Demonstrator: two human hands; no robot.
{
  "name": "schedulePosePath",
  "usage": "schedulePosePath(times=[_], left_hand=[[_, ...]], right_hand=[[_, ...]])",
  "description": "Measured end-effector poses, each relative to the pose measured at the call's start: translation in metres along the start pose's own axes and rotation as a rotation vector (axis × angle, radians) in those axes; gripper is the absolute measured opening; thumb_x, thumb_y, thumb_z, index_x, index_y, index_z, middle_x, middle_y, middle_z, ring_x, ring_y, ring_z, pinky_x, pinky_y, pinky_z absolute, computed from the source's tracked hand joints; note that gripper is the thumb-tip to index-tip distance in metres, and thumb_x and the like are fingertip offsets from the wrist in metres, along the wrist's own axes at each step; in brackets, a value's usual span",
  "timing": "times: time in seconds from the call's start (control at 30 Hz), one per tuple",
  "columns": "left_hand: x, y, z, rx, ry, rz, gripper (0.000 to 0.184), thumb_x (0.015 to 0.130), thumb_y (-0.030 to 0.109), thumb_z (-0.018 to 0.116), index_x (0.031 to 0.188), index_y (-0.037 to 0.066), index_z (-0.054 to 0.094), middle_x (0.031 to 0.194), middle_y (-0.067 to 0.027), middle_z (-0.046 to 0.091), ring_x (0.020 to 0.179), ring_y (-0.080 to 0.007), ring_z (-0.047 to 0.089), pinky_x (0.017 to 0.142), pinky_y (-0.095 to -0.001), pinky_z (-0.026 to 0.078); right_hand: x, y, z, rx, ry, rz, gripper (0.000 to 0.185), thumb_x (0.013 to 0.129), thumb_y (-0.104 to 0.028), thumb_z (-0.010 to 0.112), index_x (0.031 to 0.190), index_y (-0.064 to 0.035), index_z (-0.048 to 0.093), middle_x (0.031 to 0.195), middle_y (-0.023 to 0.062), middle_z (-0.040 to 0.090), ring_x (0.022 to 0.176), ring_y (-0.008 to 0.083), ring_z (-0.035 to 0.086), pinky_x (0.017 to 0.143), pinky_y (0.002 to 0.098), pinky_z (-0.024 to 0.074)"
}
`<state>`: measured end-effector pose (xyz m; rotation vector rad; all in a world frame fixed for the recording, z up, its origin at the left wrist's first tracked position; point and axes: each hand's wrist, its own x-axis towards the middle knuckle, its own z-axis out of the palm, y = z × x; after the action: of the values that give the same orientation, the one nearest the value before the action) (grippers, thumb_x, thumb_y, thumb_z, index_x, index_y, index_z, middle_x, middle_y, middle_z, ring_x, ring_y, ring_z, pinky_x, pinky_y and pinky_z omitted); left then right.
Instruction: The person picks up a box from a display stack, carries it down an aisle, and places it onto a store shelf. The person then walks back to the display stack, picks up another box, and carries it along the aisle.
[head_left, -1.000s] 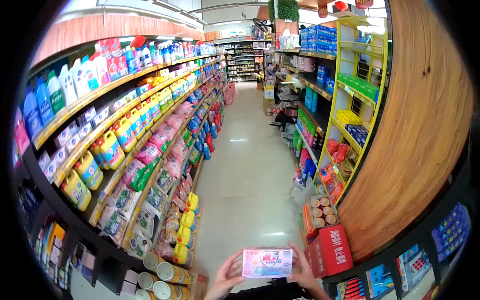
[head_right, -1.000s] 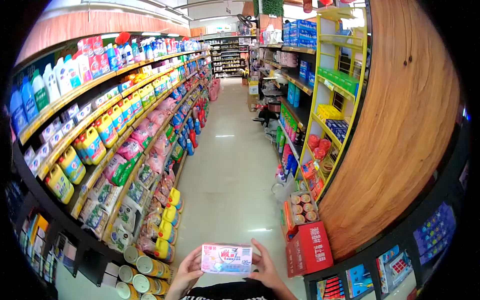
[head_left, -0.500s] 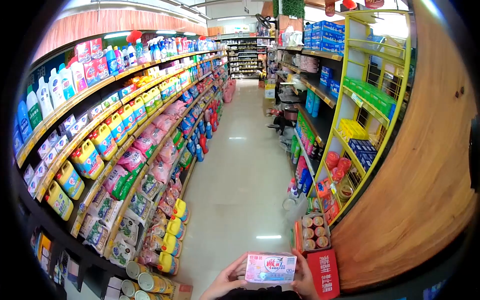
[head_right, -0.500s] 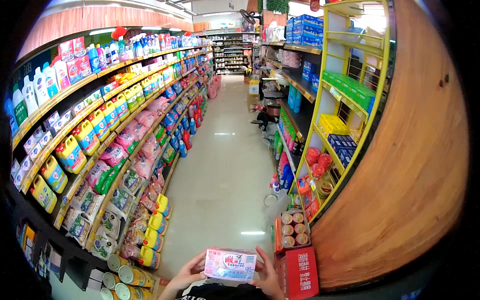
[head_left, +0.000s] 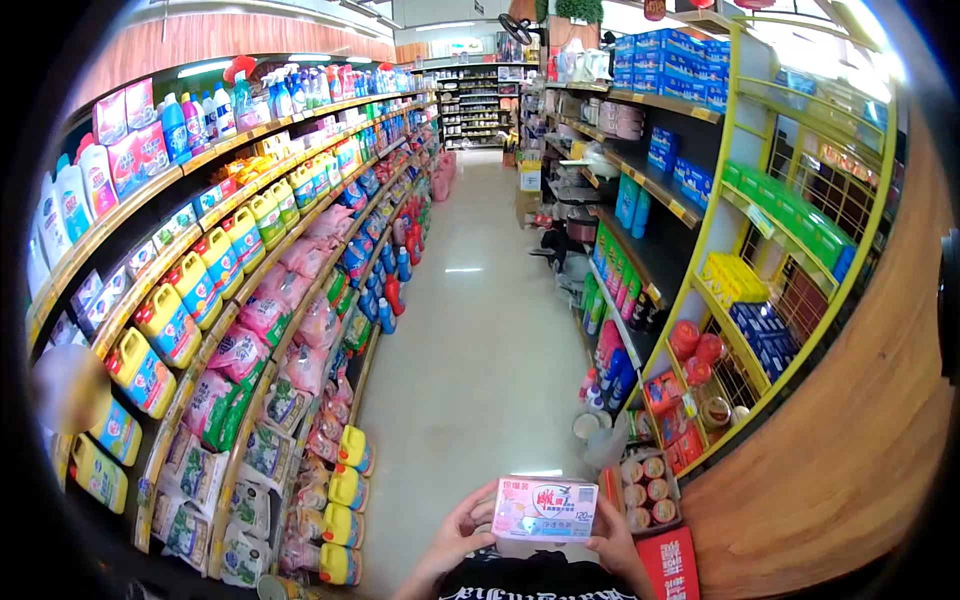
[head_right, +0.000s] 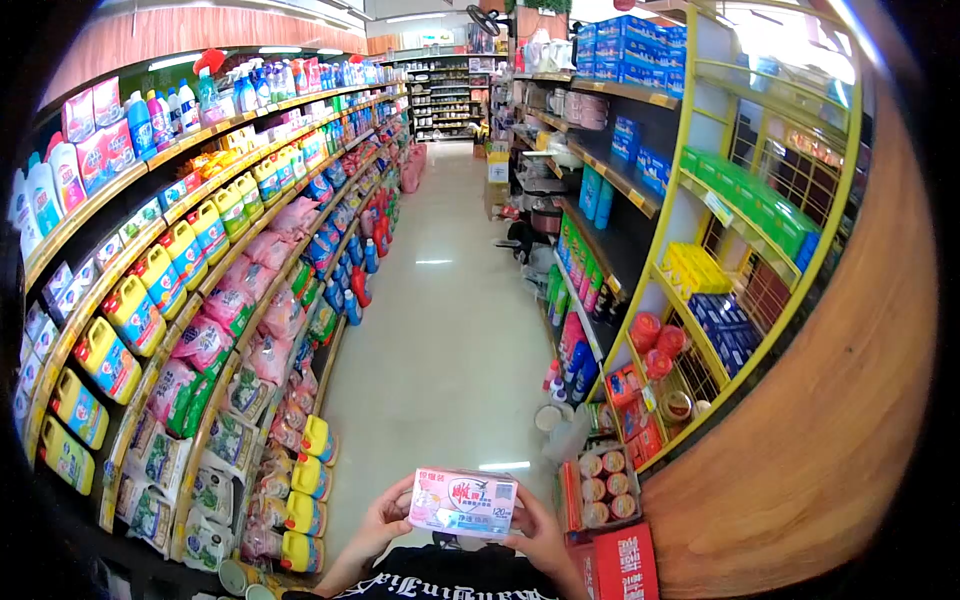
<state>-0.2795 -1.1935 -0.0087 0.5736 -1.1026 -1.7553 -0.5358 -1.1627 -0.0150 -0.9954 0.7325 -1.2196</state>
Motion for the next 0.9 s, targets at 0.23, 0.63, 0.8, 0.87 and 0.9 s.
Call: schedulePosePath(times=[0.23,0.63,0.8,0.87,0.9], left_hand=[[0.045,0.032,-0.067,-0.011,0.042,-0.019,0.081,0.081,0.003,0.069,0.147,0.003,0.024,0.137,-0.0174,0.049,0.119,-0.0220,0.052,0.100,-0.0344,0.041],[0.104,0.016,-0.161,0.147,0.392,-0.093,0.080,0.080,0.014,0.070,0.146,0.000,0.026,0.129,-0.0126,0.055,0.116,-0.0201,0.054,0.101,-0.0340,0.039],[0.178,0.028,-0.170,0.161,0.428,0.020,0.078,0.081,0.010,0.066,0.146,0.000,0.025,0.121,-0.0141,0.060,0.111,-0.0209,0.057,0.099,-0.0345,0.041],[0.213,0.050,-0.154,0.166,0.449,0.005,0.080,0.080,0.012,0.067,0.146,0.000,0.025,0.119,-0.0144,0.061,0.110,-0.0215,0.058,0.099,-0.0350,0.041],[0.231,0.053,-0.152,0.170,0.457,0.006,0.080,0.080,0.012,0.067,0.146,0.000,0.025,0.119,-0.0144,0.061,0.110,-0.0215,0.058,0.099,-0.0350,0.041]], right_hand=[[0.097,0.037,0.005,0.018,-0.067,0.037,0.088,0.077,-0.023,0.078,0.144,0.0006,0.026,0.133,0.0168,0.049,0.117,0.0262,0.053,0.099,0.0394,0.0427],[0.255,0.045,0.002,0.030,-0.295,0.212,0.071,0.086,-0.021,0.067,0.142,-0.0006,0.027,0.129,0.0185,0.052,0.105,0.0269,0.061,0.088,0.0372,0.0468],[0.338,0.038,-0.032,0.030,-0.383,0.230,0.074,0.085,-0.020,0.066,0.144,-0.0004,0.025,0.132,0.0166,0.049,0.112,0.0270,0.056,0.092,0.0407,0.0461],[0.368,0.027,-0.047,0.049,-0.383,0.196,0.078,0.083,-0.019,0.067,0.145,-0.0006,0.024,0.135,0.0149,0.045,0.116,0.0264,0.053,0.095,0.0402,0.0442],[0.384,0.022,-0.057,0.054,-0.389,0.199,0.078,0.083,-0.019,0.067,0.145,-0.0006,0.024,0.135,0.0149,0.045,0.116,0.0264,0.053,0.095,0.0402,0.0442]])
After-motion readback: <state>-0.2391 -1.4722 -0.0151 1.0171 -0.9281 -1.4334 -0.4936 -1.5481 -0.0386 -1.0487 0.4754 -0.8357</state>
